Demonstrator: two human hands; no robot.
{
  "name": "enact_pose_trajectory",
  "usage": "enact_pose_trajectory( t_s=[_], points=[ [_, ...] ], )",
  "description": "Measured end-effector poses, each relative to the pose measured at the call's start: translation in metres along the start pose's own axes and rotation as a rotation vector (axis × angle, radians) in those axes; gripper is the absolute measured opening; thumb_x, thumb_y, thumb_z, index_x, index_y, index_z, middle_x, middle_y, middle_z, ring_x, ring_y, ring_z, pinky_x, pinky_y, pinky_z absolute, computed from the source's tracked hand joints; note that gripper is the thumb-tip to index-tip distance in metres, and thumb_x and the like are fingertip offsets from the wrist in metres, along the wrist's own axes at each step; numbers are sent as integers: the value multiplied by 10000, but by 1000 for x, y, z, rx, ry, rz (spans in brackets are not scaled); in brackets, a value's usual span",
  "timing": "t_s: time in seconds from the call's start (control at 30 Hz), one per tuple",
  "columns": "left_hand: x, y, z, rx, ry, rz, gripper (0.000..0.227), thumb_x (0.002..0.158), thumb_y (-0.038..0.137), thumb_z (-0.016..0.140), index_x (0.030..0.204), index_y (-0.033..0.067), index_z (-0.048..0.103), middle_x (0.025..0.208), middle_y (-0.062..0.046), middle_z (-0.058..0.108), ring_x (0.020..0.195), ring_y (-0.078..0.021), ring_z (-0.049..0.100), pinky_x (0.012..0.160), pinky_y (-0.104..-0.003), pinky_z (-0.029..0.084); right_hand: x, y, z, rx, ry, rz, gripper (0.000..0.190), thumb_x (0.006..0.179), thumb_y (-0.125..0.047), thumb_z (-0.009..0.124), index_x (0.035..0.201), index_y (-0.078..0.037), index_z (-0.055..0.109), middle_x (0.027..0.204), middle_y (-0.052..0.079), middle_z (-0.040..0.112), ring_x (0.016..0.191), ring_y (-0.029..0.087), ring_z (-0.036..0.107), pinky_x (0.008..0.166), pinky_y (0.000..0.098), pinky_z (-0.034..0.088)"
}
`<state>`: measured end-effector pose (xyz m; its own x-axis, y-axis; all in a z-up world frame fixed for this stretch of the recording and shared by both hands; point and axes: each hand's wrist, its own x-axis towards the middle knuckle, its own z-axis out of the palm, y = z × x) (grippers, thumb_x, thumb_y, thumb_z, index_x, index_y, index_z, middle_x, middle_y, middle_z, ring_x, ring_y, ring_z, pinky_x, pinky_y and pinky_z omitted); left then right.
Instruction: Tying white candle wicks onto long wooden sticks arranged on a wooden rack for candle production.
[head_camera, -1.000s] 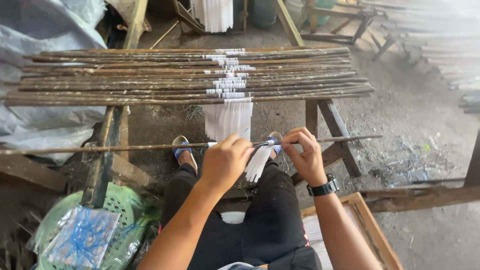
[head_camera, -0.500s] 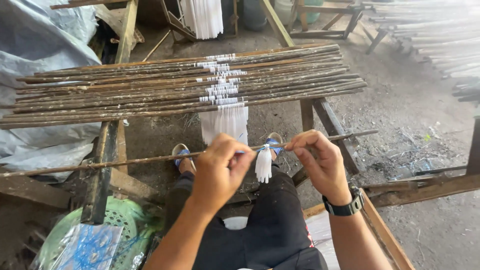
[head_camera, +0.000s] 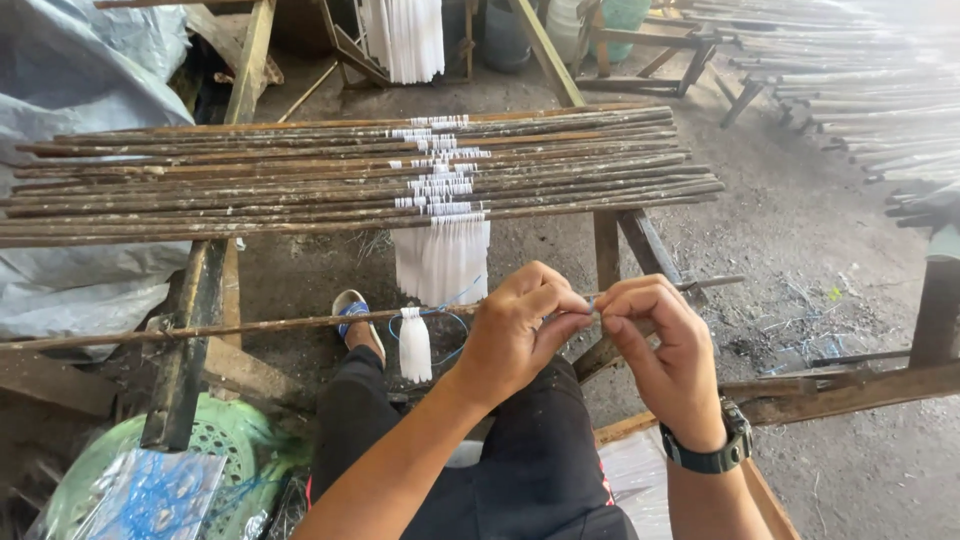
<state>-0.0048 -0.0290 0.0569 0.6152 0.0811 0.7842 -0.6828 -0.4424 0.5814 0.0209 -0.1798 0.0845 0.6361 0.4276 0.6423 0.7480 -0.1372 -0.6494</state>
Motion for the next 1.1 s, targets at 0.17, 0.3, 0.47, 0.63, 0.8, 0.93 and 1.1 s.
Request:
enact_pose_trajectory(
  t_s=[0.17, 0.3, 0.47, 0.63, 0.8, 0.93, 1.1],
  points=[
    [0, 5, 2, 7, -12, 9, 16, 765, 113, 635, 771, 115, 621, 741, -11, 561, 680, -183, 595, 608, -265, 492, -1, -1, 0, -110, 12, -55, 99, 811, -107, 563, 753, -27, 555, 874, 127, 567, 809, 249, 586, 711, 333, 460],
    [-2, 3, 6, -70, -25, -35, 21, 775, 94, 623, 758, 104, 615, 738, -25, 593, 693, -202, 608, 613, -279, 495, -2, -2, 2, -104, 20, -59, 92, 810, -102, 562, 754, -29, 558, 888, 130, 556, 857, 272, 590, 739, 346, 455],
    [-10, -2, 6, -116, 3, -37, 17, 787, 95, 609, 787, 113, 607, 708, -34, 589, 686, -224, 606, 632, -295, 482, -5, 1, 10, 64, 74, 43, 236, 901, -168, 393, 883, 17, 538, 912, 144, 537, 848, 213, 546, 681, 297, 471],
    [-11, 5, -5, -39, -99, 16, 66, 832, 116, 573, 834, 89, 513, 774, -36, 579, 691, -193, 581, 662, -304, 416, -11, -2, 15, 9, 6, 59, 332, 870, -329, 399, 887, -28, 539, 927, 105, 516, 895, 182, 527, 735, 262, 432],
    [-15, 9, -7, 71, -111, 30, 59, 839, 141, 544, 837, 82, 543, 785, -65, 596, 727, -231, 593, 651, -329, 406, -14, -3, 17, 11, 38, 48, 112, 829, -158, 518, 772, -62, 512, 904, 91, 514, 879, 182, 522, 762, 270, 439],
    [-22, 13, -10, 77, -101, 29, 46, 843, 125, 544, 878, 95, 542, 783, -48, 600, 711, -223, 589, 669, -333, 409, -16, -8, 18, -28, 10, 43, 131, 829, -173, 512, 750, -68, 508, 890, 87, 516, 860, 178, 528, 758, 266, 424],
    [-36, 26, -22, 171, -51, 57, 48, 846, 106, 531, 805, 96, 508, 722, -35, 562, 679, -206, 544, 682, -320, 372, -36, -4, 27, 264, 84, 180, 140, 877, -162, 442, 841, -39, 498, 869, 89, 496, 829, 156, 539, 644, 205, 436]
  ],
)
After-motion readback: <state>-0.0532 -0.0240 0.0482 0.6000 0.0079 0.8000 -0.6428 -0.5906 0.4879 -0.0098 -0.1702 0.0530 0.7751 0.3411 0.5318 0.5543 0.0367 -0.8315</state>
